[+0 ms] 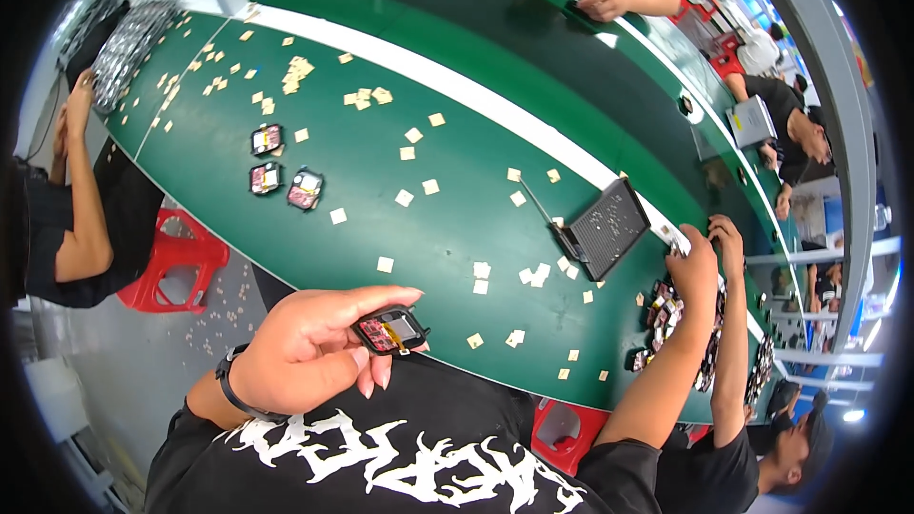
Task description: The worker is assembling small electronic components, including applying labels and fitting internal parts into a plastic housing.
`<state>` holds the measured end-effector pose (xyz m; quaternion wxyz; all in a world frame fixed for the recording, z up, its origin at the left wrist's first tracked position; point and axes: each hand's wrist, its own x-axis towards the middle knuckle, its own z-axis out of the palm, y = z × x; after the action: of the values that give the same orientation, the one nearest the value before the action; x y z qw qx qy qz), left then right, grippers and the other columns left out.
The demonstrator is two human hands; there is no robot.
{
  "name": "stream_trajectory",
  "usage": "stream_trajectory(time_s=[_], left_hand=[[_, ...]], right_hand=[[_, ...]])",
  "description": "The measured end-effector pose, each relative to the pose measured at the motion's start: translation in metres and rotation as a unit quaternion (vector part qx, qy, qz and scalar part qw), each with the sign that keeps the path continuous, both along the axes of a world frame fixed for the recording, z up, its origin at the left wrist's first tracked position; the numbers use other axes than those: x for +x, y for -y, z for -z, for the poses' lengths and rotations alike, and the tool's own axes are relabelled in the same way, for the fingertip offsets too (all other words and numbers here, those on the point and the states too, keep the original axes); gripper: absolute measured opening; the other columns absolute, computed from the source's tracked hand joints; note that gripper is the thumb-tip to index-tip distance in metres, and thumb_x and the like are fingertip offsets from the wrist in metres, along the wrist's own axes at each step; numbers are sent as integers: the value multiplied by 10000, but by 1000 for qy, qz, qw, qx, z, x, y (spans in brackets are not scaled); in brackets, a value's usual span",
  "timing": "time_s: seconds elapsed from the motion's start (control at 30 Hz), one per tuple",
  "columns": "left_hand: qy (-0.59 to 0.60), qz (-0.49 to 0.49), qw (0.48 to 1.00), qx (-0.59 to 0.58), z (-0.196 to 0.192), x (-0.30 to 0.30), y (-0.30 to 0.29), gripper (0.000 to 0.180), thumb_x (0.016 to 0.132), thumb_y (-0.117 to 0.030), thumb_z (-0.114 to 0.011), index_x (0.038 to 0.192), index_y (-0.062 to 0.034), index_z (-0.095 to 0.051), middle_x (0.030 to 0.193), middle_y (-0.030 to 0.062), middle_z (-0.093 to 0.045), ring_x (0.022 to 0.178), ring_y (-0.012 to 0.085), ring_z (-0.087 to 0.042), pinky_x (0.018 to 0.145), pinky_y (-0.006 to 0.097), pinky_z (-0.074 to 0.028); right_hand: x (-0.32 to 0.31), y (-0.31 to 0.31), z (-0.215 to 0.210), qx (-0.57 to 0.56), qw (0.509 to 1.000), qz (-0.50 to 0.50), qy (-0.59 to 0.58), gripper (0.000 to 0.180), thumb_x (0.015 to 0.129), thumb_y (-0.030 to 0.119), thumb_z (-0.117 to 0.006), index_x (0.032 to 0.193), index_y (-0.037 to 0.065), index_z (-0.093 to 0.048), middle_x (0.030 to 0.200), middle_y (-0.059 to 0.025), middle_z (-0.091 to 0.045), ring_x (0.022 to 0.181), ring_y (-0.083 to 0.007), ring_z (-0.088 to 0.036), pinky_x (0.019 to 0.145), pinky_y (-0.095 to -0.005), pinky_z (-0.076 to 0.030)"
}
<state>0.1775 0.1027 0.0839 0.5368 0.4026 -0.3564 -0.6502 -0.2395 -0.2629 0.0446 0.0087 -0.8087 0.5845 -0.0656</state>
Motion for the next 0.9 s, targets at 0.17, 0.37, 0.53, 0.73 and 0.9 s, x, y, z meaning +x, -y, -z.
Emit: stream_trajectory(time_s=[0.17, 0.37, 0.53, 0.73, 0.9], left_hand=[[128, -35, 990, -39, -6, 1, -11, 598, 901, 110, -437, 1494, 48, -488, 999, 109, -651, 833, 130, -659, 710, 271, -561], [201, -42, 975, -85, -6, 3, -11, 624, 856, 101, -460, 1476, 51, -510, 977, 125, -669, 776, 137, -668, 684, 272, -563], [229, -46, 967, -97, -3, 2, -7, 627, 839, 103, -472, 1462, 50, -527, 948, 125, -677, 764, 146, -678, 683, 276, -562], [241, -29, 965, -95, 0, -2, 1, 628, 820, 115, -489, 1443, 57, -548, 950, 123, -685, 740, 136, -673, 678, 271, -550], [295, -41, 947, -118, -4, -7, 2, 621, 807, 118, -509, 1422, 59, -570, 925, 115, -695, 712, 133, -670, 675, 272, -546]], right_hand=[[-6, 19, 12, 51, 999, 5, -19, 560, 681, 50, -673, 1239, 25, -689, 1107, -235, -725, 963, -364, -720, 890, -401, -550], [1, 10, 3, 27, 998, -23, -46, 478, 701, 66, -678, 1174, 3, -707, 1063, -222, -718, 984, -371, -706, 898, -406, -539], [56, -78, -31, 25, 990, -35, 136, 519, 699, 9, -725, 1213, 23, -664, 981, -118, -703, 679, -150, -577, 662, -309, -487], [113, -189, -43, 150, 965, -177, 122, 486, 700, -23, -766, 1167, 61, -660, 1164, -82, -717, 675, -137, -605, 572, -301, -522], [142, -219, -19, 148, 933, -314, 95, 460, 726, 29, -796, 1168, 78, -677, 1228, -89, -688, 898, -287, -729, 688, -388, -600]])
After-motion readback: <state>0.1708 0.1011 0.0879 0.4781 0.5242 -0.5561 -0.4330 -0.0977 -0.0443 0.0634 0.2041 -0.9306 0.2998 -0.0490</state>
